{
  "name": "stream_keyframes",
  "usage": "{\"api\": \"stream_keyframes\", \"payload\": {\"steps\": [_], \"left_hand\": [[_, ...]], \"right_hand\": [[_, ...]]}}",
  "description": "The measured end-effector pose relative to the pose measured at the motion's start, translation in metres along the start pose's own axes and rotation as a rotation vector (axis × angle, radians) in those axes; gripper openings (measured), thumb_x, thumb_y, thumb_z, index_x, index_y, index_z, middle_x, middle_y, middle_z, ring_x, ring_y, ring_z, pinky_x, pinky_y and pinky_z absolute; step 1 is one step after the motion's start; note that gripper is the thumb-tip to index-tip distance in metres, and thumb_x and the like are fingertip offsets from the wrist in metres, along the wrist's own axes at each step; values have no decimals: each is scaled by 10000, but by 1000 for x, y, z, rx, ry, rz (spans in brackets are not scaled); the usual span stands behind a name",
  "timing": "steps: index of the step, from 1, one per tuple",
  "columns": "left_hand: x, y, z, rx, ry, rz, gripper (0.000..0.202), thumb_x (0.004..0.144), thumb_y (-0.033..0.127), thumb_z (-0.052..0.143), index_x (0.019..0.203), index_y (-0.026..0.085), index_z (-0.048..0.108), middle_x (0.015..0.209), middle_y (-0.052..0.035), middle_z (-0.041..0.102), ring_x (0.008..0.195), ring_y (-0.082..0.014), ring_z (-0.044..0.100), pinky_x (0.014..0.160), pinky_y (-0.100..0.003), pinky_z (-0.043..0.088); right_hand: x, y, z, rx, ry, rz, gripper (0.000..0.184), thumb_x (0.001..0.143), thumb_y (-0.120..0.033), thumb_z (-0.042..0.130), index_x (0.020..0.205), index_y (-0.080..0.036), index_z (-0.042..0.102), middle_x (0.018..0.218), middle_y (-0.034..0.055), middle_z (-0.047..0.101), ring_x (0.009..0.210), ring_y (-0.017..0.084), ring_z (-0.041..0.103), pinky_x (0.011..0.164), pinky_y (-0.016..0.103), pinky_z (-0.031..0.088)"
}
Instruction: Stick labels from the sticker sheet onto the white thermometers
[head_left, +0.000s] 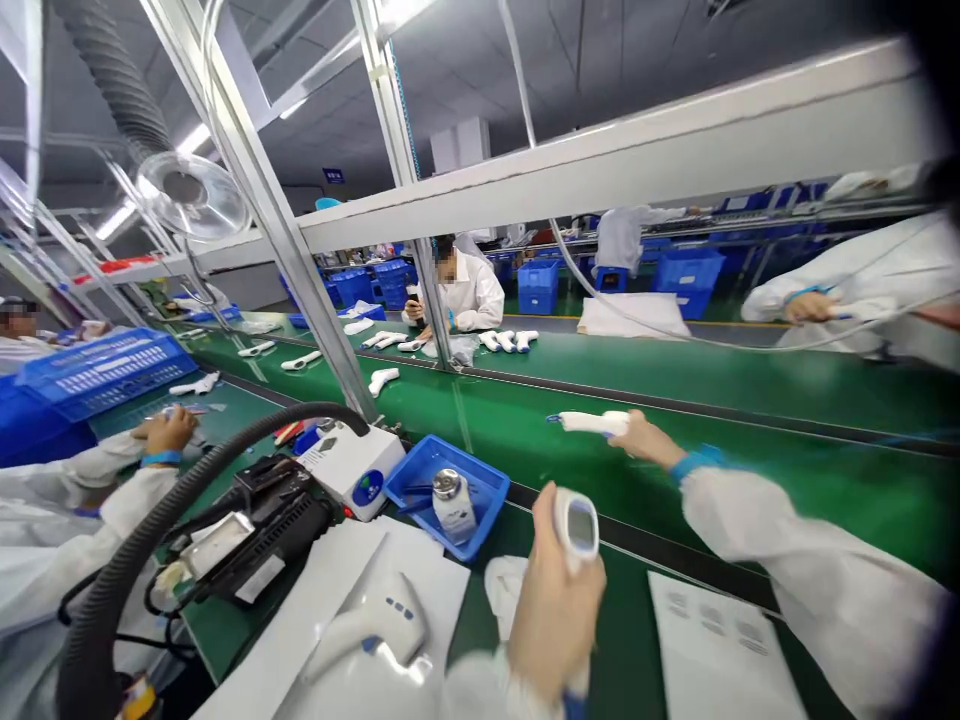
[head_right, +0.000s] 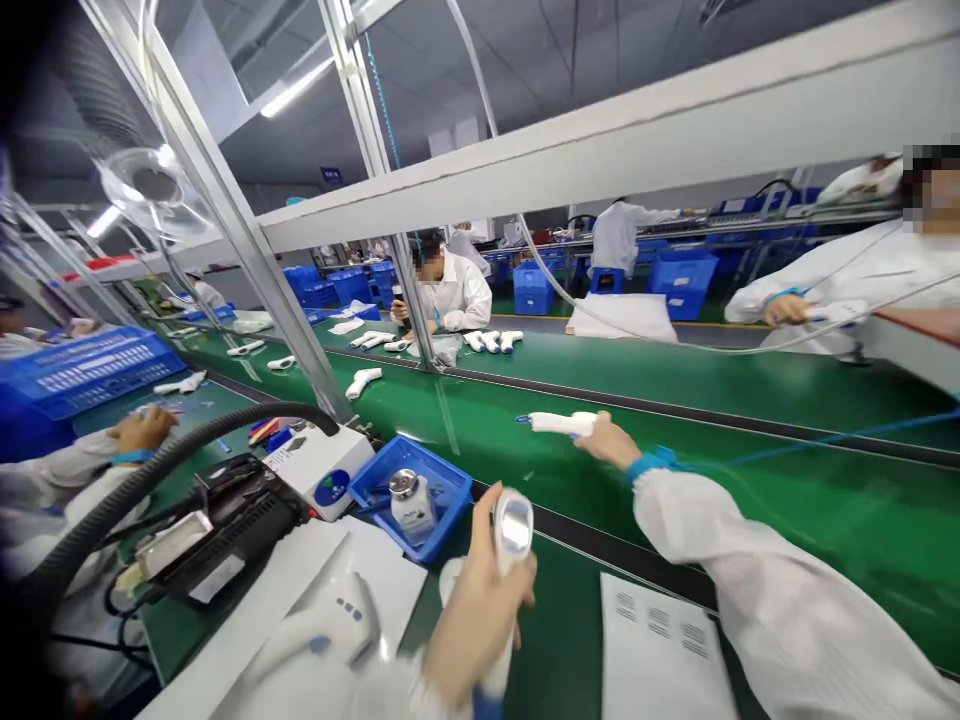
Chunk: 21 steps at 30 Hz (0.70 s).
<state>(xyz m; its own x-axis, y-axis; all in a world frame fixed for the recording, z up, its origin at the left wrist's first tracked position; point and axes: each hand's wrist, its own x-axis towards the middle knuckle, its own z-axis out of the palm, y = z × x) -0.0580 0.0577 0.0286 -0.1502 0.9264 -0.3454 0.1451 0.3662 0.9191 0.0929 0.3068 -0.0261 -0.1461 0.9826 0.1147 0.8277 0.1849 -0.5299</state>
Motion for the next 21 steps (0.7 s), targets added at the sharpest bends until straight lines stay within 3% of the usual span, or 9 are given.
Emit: {"api": "stream_keyframes", "payload": {"steps": [2, 5, 7, 9, 12, 14, 17, 19, 21], "left_hand": [[36, 22, 17, 356, 108, 107, 774, 801, 186, 533, 1493, 285, 201, 1223, -121, 543, 995, -274, 624, 871, -380, 459], [84, 52, 37, 416, 91, 109, 859, 743, 145, 582, 1502, 195, 183, 1376, -213, 413, 1277, -384, 442, 1023, -469, 329], [99, 67, 49, 439, 68, 117, 952, 701, 151, 621, 1503, 150, 107, 1492, -249, 238, 1427, -423, 146, 1093, -532, 184], [97, 73, 63, 443, -24, 137, 948, 726, 200, 620, 1501, 141, 76, 1534, -242, 163, 1455, -397, 6, 1116, -533, 122], [69, 62, 89, 386, -352, 136, 774, 802, 321, 595, 1477, 197, 235, 1423, -177, 430, 1377, -317, 333, 1079, -440, 288], [41, 43, 108, 313, -632, 63, 667, 752, 372, 669, 1362, 215, 450, 1151, -117, 642, 1073, -268, 613, 907, -387, 460], [3, 10, 126, 51, -940, -185, 447, 632, 343, 741, 992, 93, 654, 775, -91, 667, 572, -167, 602, 556, -295, 481], [-18, -7, 125, -135, -949, -285, 357, 641, 335, 699, 874, 71, 638, 726, -77, 624, 453, -91, 477, 431, -236, 380], [-37, -19, 115, -242, -814, -256, 385, 686, 315, 653, 1009, 111, 604, 806, -40, 598, 449, -50, 417, 395, -194, 308]], "right_hand": [[-39, 46, -46, -12, -45, 80, 396, 811, -258, 628, 1169, -114, 541, 752, 100, 687, 573, 207, 660, 503, 299, 498], [-109, 96, -102, 9, -54, 202, 569, 746, -233, 608, 1275, -121, 433, 856, 102, 697, 634, 220, 680, 545, 302, 508], [-159, 113, -127, 68, -60, 255, 684, 717, -227, 591, 1347, -114, 350, 901, 97, 692, 670, 229, 678, 590, 314, 514], [-205, 117, -140, 131, -92, 272, 751, 700, -216, 570, 1392, -121, 296, 927, 90, 690, 701, 237, 672, 635, 329, 515], [-256, 101, -144, 185, -156, 204, 736, 679, -193, 574, 1377, -163, 343, 1011, 84, 682, 824, 259, 667, 726, 354, 519], [-275, 83, -139, 251, -185, 84, 664, 691, -180, 583, 1330, -192, 406, 1095, 83, 660, 946, 268, 650, 814, 371, 516], [-288, 61, -121, 333, -164, -83, 551, 766, -185, 573, 1300, -244, 454, 1223, 71, 588, 1129, 257, 581, 957, 400, 481], [-295, 53, -105, 320, -103, -101, 576, 805, -208, 574, 1355, -269, 414, 1297, 76, 517, 1230, 256, 514, 1031, 428, 446], [-304, 48, -88, 281, -22, -69, 614, 836, -225, 564, 1410, -262, 349, 1344, 100, 461, 1283, 261, 468, 1063, 452, 430]]}}
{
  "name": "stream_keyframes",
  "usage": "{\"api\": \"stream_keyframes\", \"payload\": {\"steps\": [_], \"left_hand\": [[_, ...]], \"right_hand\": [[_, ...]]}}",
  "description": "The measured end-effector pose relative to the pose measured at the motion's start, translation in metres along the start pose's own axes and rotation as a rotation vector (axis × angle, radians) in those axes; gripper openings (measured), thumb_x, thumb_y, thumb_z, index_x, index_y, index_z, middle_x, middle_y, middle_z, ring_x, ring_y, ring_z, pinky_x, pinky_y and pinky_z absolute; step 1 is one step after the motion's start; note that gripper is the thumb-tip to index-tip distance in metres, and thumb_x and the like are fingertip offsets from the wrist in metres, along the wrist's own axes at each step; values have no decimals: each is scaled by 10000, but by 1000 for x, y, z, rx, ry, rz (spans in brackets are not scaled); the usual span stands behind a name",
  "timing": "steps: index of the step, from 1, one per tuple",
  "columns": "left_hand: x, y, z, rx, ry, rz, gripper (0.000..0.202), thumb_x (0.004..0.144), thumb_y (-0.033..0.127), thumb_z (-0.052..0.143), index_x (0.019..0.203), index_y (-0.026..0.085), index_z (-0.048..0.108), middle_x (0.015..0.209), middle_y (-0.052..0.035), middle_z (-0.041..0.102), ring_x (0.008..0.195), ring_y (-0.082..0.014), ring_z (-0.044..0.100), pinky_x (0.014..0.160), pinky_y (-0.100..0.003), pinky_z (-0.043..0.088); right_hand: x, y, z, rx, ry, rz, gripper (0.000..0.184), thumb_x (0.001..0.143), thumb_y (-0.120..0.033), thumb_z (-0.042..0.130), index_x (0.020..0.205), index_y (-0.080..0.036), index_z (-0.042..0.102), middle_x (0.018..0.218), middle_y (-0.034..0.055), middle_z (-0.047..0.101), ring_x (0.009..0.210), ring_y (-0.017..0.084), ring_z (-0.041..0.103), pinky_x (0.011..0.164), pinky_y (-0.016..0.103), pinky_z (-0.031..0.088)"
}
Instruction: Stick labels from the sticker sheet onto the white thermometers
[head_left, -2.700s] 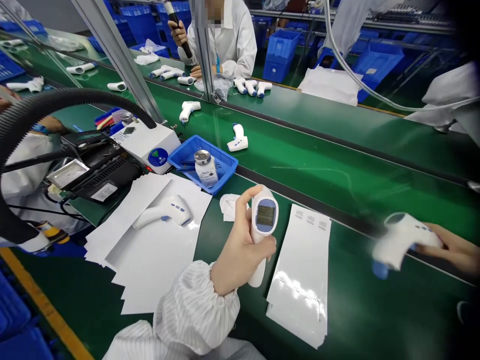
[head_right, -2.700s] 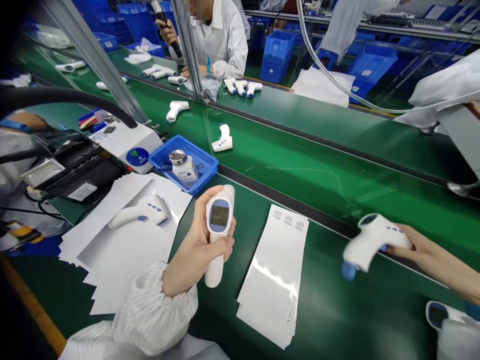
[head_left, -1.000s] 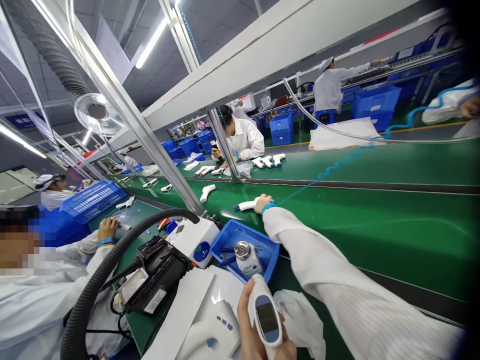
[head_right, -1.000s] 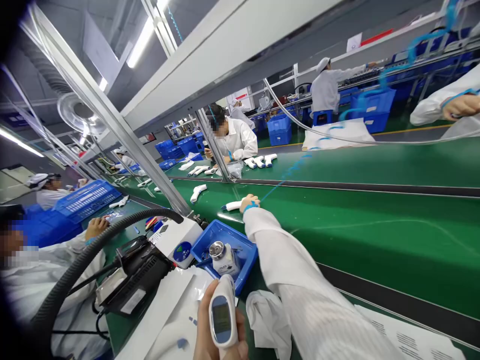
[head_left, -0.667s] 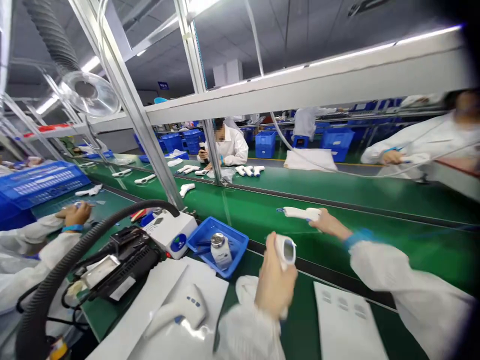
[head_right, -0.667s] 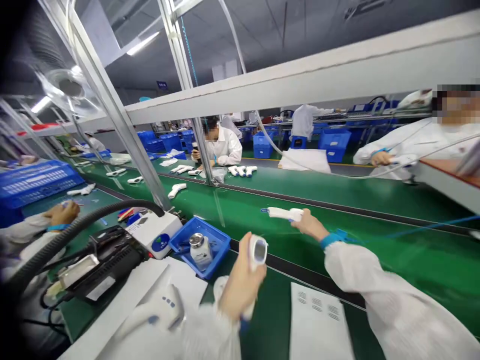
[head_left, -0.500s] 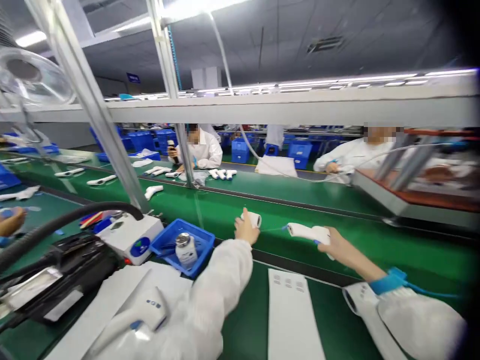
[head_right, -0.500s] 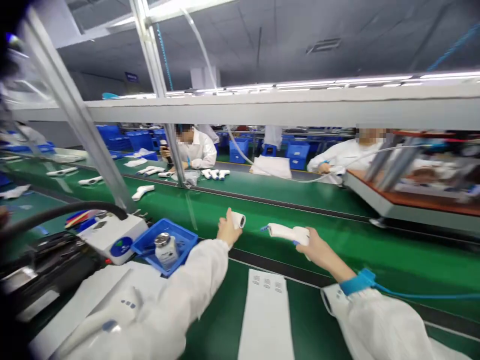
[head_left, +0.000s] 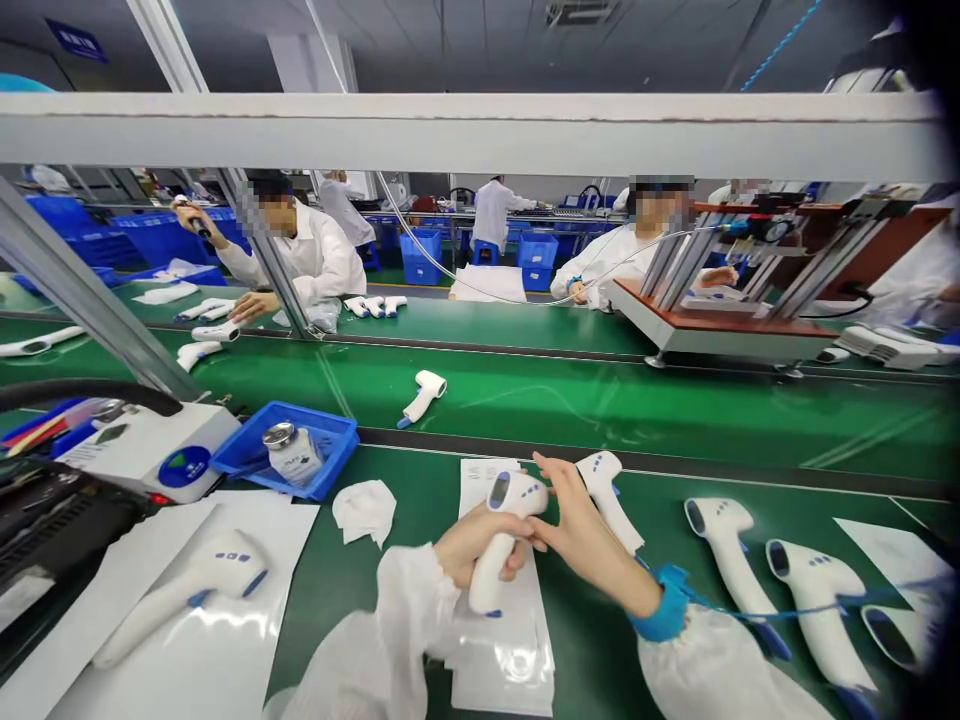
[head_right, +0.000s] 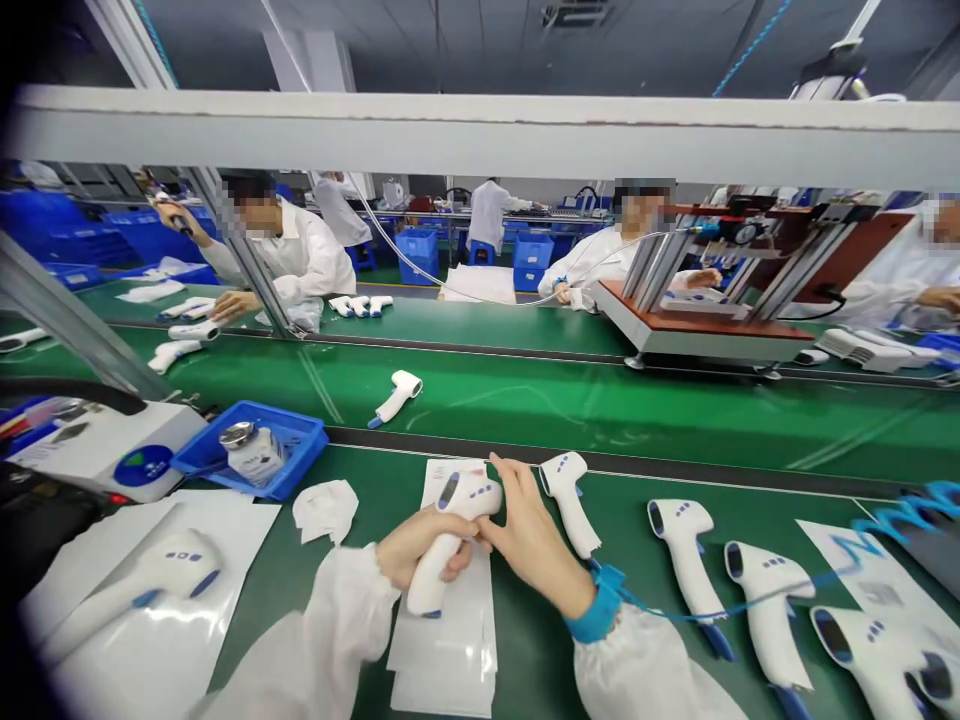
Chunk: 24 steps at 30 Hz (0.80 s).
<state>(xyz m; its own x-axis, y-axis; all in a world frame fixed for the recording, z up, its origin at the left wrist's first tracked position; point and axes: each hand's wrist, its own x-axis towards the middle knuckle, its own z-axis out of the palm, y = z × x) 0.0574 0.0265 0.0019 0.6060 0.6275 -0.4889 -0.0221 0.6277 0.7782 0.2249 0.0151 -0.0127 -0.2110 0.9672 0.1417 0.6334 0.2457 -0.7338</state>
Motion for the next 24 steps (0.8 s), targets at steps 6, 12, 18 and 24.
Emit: {"api": "stream_keyframes", "payload": {"steps": [6, 12, 18, 24], "left_hand": [[-64, -18, -6, -186, 539, 326, 774, 832, 329, 645, 1454, 411, 194, 738, 63, 485, 509, -73, 435, 431, -175, 355], [-63, -42, 0, -114, 488, 309, 811, 863, 403, 625, 1494, 388, 114, 795, 30, 505, 570, -104, 476, 474, -225, 479], [-26, -66, 4, -102, 440, 348, 782, 869, 396, 613, 1487, 359, 135, 777, 26, 470, 612, -117, 476, 410, -176, 430], [-9, -69, -3, -37, 483, 367, 725, 901, 404, 557, 1490, 382, 135, 861, 15, 510, 499, -67, 417, 391, -177, 419]], "right_hand": [[-41, 6, 38, -230, -278, -254, 591, 888, -312, 587, 1436, -241, 377, 1521, 108, 375, 1429, 327, 285, 1158, 563, 292], [-72, 5, 31, -303, -496, -312, 643, 879, -391, 610, 1461, -279, 361, 1558, 50, 340, 1436, 342, 272, 1168, 596, 247], [-47, 16, 26, -174, -149, -121, 306, 901, -212, 549, 1202, -232, 597, 1323, 91, 570, 1217, 268, 532, 1029, 472, 453], [19, 61, 34, -27, 129, 51, 129, 851, -236, 625, 961, -213, 690, 1141, 87, 632, 1087, 262, 593, 970, 447, 472]]}}
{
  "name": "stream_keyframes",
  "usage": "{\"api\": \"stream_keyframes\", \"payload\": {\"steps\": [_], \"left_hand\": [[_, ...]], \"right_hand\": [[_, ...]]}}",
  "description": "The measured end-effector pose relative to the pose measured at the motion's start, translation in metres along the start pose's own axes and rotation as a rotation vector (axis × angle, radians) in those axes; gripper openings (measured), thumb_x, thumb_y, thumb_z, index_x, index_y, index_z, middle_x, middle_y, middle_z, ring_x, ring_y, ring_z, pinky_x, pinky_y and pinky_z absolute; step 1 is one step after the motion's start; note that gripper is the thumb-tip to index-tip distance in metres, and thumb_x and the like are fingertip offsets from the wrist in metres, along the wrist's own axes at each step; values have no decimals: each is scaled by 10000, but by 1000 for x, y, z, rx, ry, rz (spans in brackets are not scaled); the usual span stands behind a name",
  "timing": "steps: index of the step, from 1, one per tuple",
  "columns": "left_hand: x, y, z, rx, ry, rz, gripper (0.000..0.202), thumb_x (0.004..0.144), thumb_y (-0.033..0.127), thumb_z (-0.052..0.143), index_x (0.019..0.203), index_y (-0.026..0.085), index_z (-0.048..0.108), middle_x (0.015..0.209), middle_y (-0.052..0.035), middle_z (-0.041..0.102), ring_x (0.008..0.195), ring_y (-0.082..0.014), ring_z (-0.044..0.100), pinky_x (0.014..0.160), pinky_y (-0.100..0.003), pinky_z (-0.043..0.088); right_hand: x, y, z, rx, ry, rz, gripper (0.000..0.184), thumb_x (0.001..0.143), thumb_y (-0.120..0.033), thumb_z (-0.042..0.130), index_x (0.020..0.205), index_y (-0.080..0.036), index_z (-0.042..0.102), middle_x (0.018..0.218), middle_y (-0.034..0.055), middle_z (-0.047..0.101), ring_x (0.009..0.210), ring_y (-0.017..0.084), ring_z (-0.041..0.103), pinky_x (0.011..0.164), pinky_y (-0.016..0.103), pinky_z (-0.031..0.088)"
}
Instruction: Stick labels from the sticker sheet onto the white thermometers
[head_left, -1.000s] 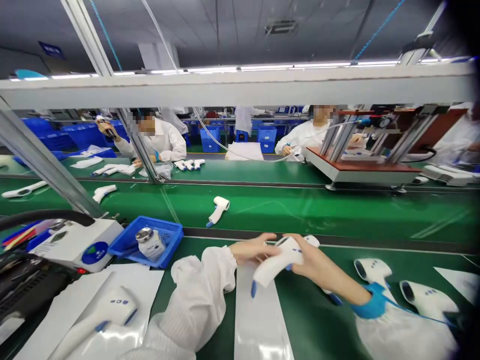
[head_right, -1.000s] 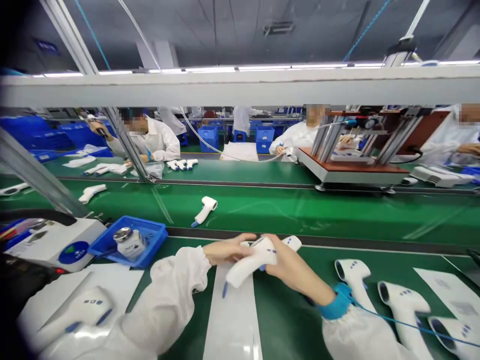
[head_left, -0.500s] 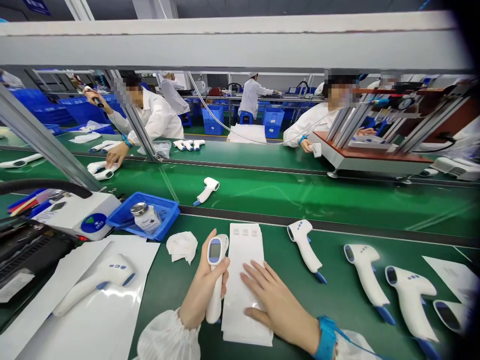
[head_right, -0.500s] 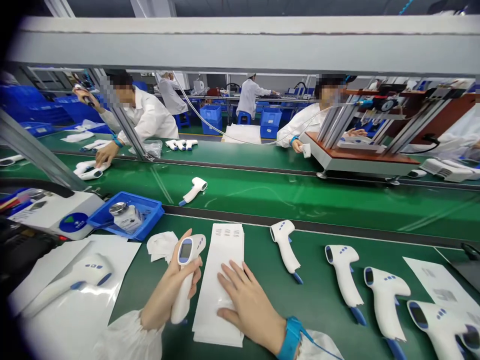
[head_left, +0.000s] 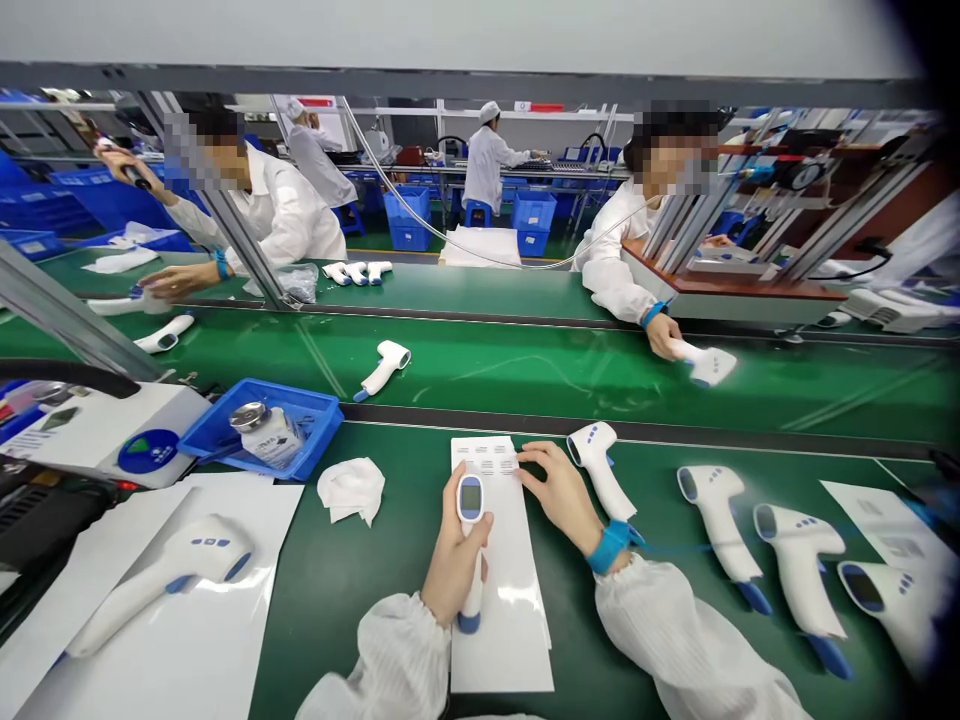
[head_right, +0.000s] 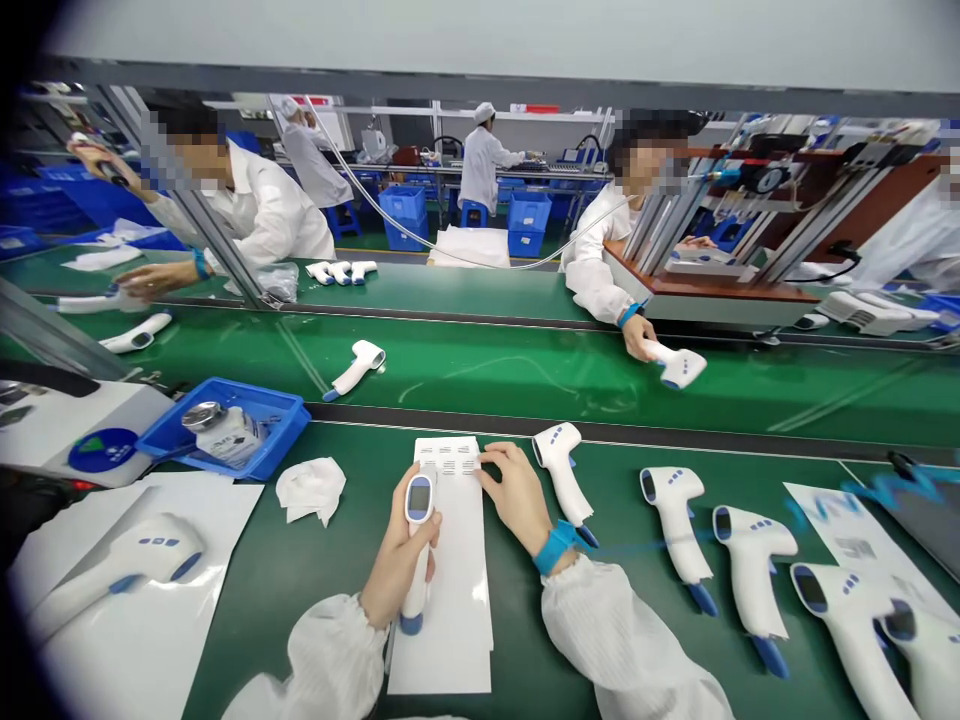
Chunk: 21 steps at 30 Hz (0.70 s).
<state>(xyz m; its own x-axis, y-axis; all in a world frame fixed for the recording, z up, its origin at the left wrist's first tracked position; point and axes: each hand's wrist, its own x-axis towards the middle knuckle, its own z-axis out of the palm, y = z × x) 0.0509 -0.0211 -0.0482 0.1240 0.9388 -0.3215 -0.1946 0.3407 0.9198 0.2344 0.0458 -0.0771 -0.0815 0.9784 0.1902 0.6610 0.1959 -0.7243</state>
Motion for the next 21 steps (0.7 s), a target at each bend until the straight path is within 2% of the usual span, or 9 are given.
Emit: {"api": "stream_keyframes", "payload": {"steps": [3, 5, 7, 9, 12, 15, 18, 21], "left_hand": [[3, 0, 1, 34, 8, 20, 722, 907, 417, 540, 1500, 384, 128, 1152, -63, 534, 455, -23, 404, 396, -190, 432], [3, 0, 2, 43, 1, 31, 709, 906, 416, 542, 1493, 414, 145, 1367, -101, 433, 440, 2, 403, 391, -194, 433], [4, 0, 2, 42, -8, 37, 696, 906, 413, 544, 1484, 443, 156, 1462, -101, 346, 438, 12, 412, 392, -195, 434], [4, -1, 1, 28, -15, 29, 703, 909, 414, 540, 1486, 444, 139, 1415, -94, 403, 427, 10, 413, 396, -196, 432], [5, -2, 0, 5, -15, -1, 722, 917, 428, 527, 1500, 401, 103, 1133, -47, 557, 386, -1, 389, 394, -198, 417], [6, -3, -1, -4, -16, -8, 727, 914, 428, 532, 1502, 376, 106, 908, 15, 538, 374, -14, 371, 392, -195, 411], [6, -3, -1, -18, -24, 3, 722, 908, 413, 545, 1494, 374, 126, 831, 41, 495, 395, -27, 370, 391, -187, 416], [6, -3, 0, -46, -13, 15, 741, 896, 395, 565, 1496, 353, 133, 797, 43, 491, 431, -48, 386, 384, -181, 420]], "right_hand": [[15, 10, 9, 47, 31, 9, 90, 833, -242, 639, 877, -229, 716, 1049, 72, 673, 1021, 263, 614, 933, 451, 480], [19, 12, 14, 60, 34, 9, 102, 842, -250, 622, 842, -235, 723, 1004, 69, 690, 985, 260, 623, 910, 447, 486], [20, 12, 17, 65, 32, 9, 119, 848, -254, 610, 822, -235, 725, 985, 70, 700, 966, 259, 627, 895, 446, 490], [22, 12, 19, 71, 24, 8, 122, 844, -250, 610, 804, -233, 724, 966, 69, 709, 954, 259, 632, 886, 442, 494], [26, 11, 19, 79, 4, -1, 110, 829, -235, 619, 785, -229, 719, 940, 64, 717, 931, 247, 647, 868, 418, 506], [33, 11, 18, 70, -14, -14, 95, 809, -212, 622, 764, -218, 706, 906, 59, 715, 882, 229, 657, 830, 391, 518], [37, 6, 15, 25, -32, -44, 84, 771, -169, 633, 708, -205, 674, 865, 55, 691, 859, 232, 633, 826, 408, 496], [29, -5, 10, -51, -50, -125, 104, 763, -129, 617, 689, -199, 637, 900, 67, 675, 930, 258, 586, 874, 449, 436]]}}
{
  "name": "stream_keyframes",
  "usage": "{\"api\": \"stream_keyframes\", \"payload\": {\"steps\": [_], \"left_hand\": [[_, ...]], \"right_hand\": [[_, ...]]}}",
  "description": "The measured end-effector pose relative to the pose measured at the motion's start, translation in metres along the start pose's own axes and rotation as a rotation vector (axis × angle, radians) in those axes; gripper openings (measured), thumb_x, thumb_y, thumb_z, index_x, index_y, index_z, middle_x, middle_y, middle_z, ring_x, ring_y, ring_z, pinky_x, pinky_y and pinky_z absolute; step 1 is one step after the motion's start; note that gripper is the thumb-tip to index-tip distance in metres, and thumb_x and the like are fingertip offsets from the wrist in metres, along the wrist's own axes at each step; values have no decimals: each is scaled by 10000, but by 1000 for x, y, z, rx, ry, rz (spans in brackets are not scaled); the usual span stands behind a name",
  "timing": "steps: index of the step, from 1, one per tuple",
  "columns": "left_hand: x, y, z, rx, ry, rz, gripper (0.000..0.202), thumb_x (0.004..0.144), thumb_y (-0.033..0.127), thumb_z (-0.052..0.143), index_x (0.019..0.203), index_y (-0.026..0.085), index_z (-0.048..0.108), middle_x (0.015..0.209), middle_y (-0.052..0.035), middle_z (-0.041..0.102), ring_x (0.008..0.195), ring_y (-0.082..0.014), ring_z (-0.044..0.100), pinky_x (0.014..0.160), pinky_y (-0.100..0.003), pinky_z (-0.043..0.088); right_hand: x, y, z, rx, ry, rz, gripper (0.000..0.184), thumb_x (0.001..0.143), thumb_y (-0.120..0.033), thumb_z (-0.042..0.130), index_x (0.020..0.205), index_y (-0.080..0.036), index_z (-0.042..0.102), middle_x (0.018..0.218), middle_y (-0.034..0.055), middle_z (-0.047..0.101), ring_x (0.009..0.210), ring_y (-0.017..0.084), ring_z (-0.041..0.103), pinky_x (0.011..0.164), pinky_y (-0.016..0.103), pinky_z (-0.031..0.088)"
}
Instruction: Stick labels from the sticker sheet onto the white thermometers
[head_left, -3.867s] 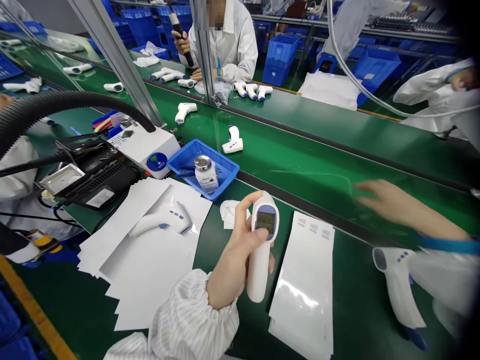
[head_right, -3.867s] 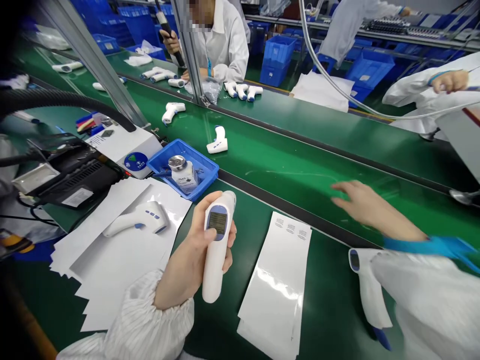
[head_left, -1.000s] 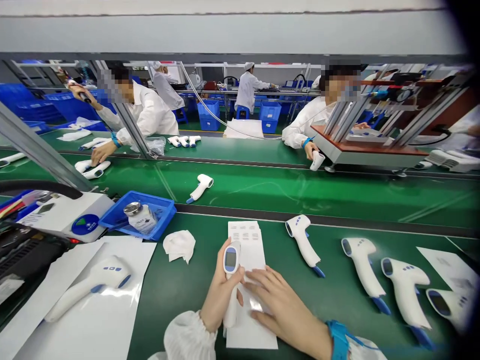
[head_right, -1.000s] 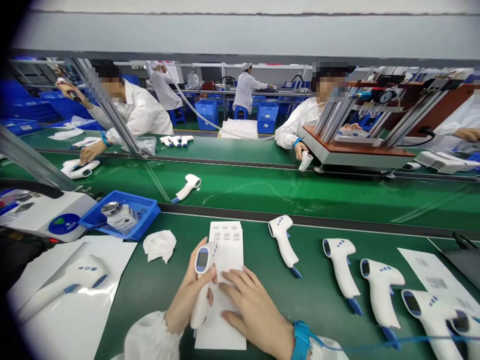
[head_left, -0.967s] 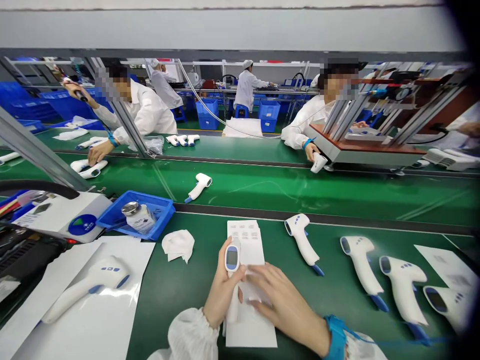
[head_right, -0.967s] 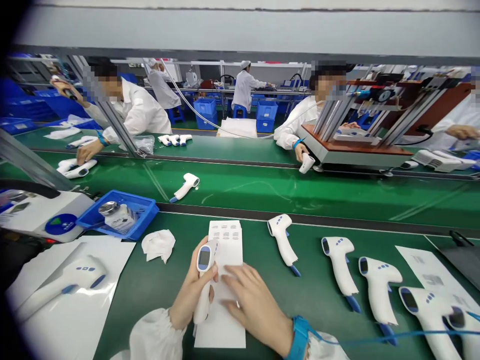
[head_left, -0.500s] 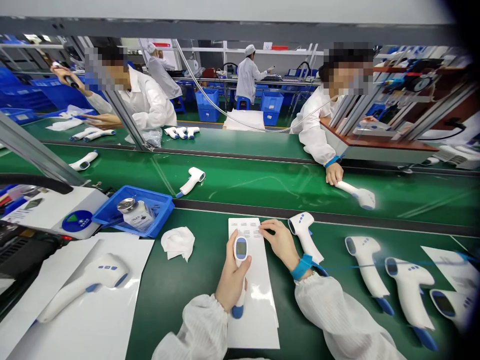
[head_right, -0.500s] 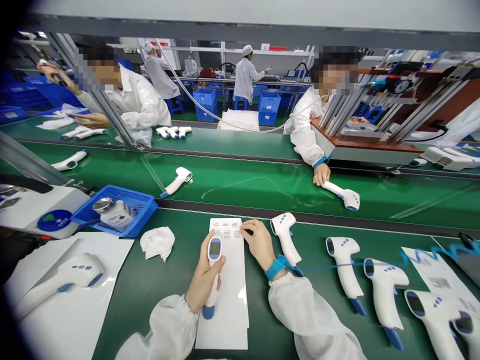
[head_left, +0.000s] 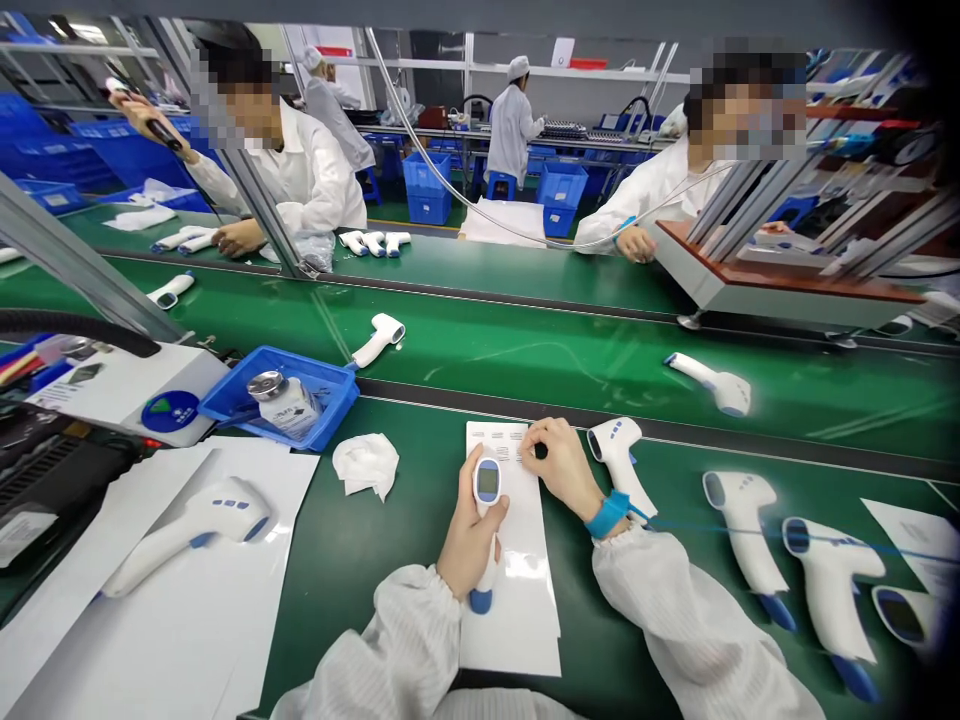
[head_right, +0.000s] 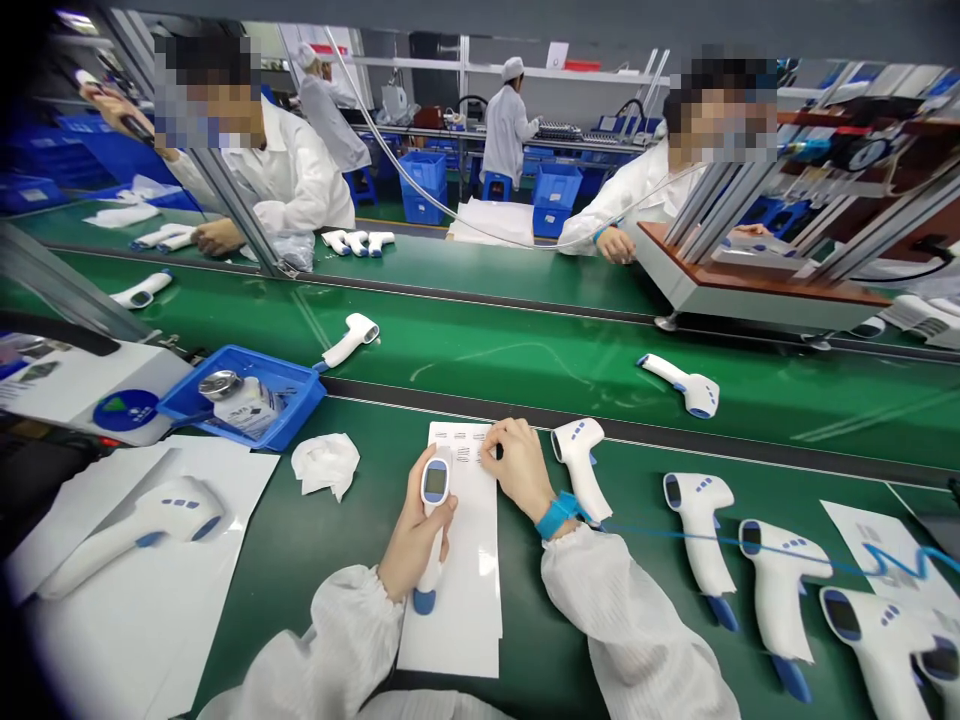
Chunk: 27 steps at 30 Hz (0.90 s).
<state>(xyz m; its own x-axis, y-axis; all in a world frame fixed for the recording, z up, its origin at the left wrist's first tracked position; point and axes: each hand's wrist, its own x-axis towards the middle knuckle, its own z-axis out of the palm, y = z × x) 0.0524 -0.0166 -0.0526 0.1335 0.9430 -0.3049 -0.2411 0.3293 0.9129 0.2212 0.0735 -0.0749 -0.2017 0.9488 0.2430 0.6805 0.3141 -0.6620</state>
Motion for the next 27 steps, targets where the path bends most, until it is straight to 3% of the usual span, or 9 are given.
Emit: {"api": "stream_keyframes", "payload": {"steps": [5, 7, 9, 10, 12, 14, 16, 22, 27], "left_hand": [[0, -3, 0, -25, -4, 8, 739, 896, 406, 563, 1500, 349, 142, 905, 3, 572, 438, -53, 391, 389, -197, 418], [0, -3, -1, -11, 3, 40, 711, 894, 402, 573, 1494, 352, 196, 1060, -36, 592, 564, -86, 520, 500, -221, 486], [0, -3, -2, 22, 35, 111, 681, 885, 385, 597, 1480, 337, 269, 1246, -58, 552, 900, -165, 618, 752, -268, 531], [0, -2, -2, 35, 49, 138, 674, 882, 382, 606, 1476, 326, 292, 1316, -60, 519, 1055, -198, 588, 850, -283, 510], [-1, -1, -1, 33, 39, 130, 705, 880, 402, 604, 1492, 317, 266, 1375, -71, 485, 1084, -218, 579, 810, -279, 523], [-1, -1, 0, 10, -2, 66, 760, 882, 424, 588, 1518, 329, 183, 1340, -92, 512, 817, -166, 619, 560, -238, 512], [-1, -1, 1, -6, -21, 35, 778, 881, 413, 587, 1522, 356, 149, 1345, -95, 506, 621, -99, 549, 414, -202, 438], [-1, -4, 2, 0, -16, 70, 746, 881, 325, 583, 1506, 403, 184, 1538, -82, 302, 628, -68, 555, 374, -163, 429], [-2, -2, 3, 12, -17, 59, 729, 880, 297, 574, 1503, 389, 207, 1543, -78, 312, 606, -64, 545, 370, -165, 432]], "right_hand": [[-43, -36, -19, -107, -203, -275, 149, 829, -107, 529, 737, -208, 589, 877, 56, 680, 854, 220, 598, 792, 387, 455], [-58, -54, -29, 82, -390, -205, 151, 810, -87, 532, 759, -221, 580, 853, 20, 669, 756, 170, 609, 701, 312, 488], [-64, -70, -38, 320, -535, -67, 155, 789, -79, 544, 763, -228, 579, 857, -1, 655, 692, 132, 609, 627, 252, 502], [-62, -76, -40, 406, -549, -7, 147, 785, -86, 554, 759, -227, 585, 890, 2, 651, 700, 126, 614, 617, 237, 506], [-53, -84, -40, 455, -444, 54, 114, 790, -117, 578, 744, -219, 602, 989, 27, 638, 804, 142, 630, 692, 253, 519], [-39, -86, -37, 420, -288, 58, 91, 793, -147, 601, 735, -215, 615, 1063, 47, 622, 956, 178, 618, 837, 307, 500], [-25, -85, -32, 406, -208, 65, 83, 789, -166, 616, 723, -216, 617, 1068, 50, 630, 1037, 201, 599, 927, 350, 460], [-8, -84, -28, 434, -202, 122, 79, 774, -187, 611, 700, -214, 620, 992, 44, 687, 999, 210, 631, 915, 359, 463], [-5, -86, -32, 420, -206, 111, 80, 761, -178, 605, 689, -213, 613, 938, 32, 699, 943, 200, 646, 875, 343, 482]]}}
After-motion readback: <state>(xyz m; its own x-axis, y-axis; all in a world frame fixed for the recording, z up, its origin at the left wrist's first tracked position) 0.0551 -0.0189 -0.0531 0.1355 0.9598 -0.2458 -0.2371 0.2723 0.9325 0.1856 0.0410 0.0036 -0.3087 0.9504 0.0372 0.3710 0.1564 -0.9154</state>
